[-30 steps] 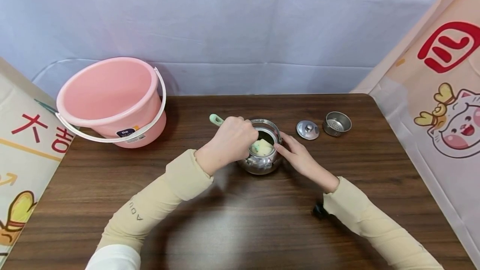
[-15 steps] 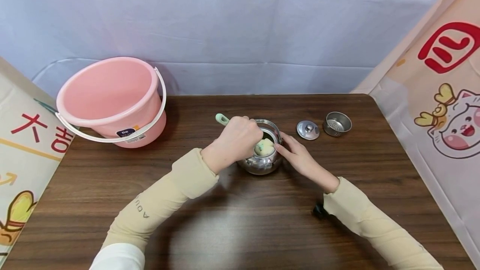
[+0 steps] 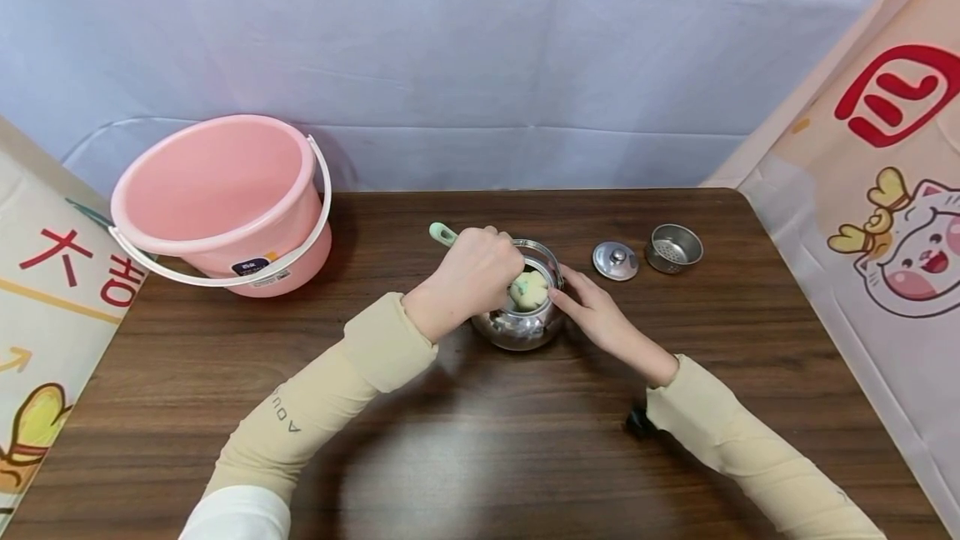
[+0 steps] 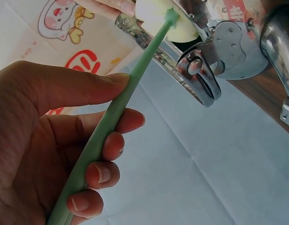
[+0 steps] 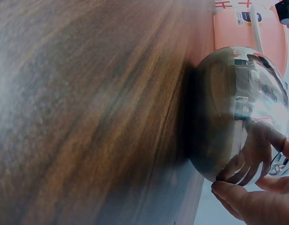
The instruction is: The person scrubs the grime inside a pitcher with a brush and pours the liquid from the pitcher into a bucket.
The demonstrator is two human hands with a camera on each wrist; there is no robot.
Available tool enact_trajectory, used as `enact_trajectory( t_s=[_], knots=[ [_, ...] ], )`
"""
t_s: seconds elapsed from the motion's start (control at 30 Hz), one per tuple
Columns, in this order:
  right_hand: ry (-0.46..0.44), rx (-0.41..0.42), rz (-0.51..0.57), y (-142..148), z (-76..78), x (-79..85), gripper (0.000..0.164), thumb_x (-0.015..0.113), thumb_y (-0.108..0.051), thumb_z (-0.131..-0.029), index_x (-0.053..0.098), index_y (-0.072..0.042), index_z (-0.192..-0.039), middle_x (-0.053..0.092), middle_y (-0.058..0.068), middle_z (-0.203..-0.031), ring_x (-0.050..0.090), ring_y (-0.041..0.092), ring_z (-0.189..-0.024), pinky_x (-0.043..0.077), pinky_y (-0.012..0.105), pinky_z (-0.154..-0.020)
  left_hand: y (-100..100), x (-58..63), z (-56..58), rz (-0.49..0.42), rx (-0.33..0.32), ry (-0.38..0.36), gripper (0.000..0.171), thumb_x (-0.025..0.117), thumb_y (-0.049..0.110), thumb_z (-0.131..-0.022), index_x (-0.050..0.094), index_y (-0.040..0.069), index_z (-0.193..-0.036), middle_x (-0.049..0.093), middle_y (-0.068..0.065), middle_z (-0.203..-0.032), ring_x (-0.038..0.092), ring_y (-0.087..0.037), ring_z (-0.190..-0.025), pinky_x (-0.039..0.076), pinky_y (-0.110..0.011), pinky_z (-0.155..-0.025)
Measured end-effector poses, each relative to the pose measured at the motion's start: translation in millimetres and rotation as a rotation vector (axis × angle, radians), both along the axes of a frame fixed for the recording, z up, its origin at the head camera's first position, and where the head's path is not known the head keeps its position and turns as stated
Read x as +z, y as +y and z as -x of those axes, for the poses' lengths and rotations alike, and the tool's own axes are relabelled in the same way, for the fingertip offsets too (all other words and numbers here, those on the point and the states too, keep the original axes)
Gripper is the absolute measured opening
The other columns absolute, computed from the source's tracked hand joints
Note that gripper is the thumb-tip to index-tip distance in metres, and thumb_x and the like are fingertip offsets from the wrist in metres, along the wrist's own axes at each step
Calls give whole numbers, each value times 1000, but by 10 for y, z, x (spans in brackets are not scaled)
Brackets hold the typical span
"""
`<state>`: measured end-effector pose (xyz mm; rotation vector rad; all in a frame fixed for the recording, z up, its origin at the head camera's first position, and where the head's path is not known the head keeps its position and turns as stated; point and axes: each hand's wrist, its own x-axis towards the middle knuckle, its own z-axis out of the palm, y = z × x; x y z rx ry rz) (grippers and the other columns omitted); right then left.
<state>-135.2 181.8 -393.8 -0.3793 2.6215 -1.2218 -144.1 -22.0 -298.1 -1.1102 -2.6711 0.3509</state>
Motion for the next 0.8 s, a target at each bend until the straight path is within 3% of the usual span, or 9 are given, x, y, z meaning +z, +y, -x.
enact_trajectory(
  t_s=[0.33,0.53,0.8],
  knots=[
    [20,-1,0,6,-10,-2,58,41,-37,-96,28,-2,-141,35,23,-138,32,35,-128,27,51,-101,-67,17,49,-10,26,12,17,60,7,-70,57,19,-58,52,1,-60,48,-16,-54,42,-28,-47],
    [25,-3,-3,5,-10,1,57,41,-36,-96,29,-3,-141,36,22,-137,32,35,-128,27,51,-101,-116,24,61,-44,28,25,23,58,4,-69,50,19,-53,51,0,-58,48,-17,-52,41,-29,-46],
    [36,0,-9,0,-18,-1,57,41,-35,-97,29,-2,-141,36,23,-138,31,36,-128,26,51,-101,-171,19,47,-83,11,90,20,58,4,-64,50,17,-51,52,0,-56,49,-18,-50,41,-30,-44]
  ],
)
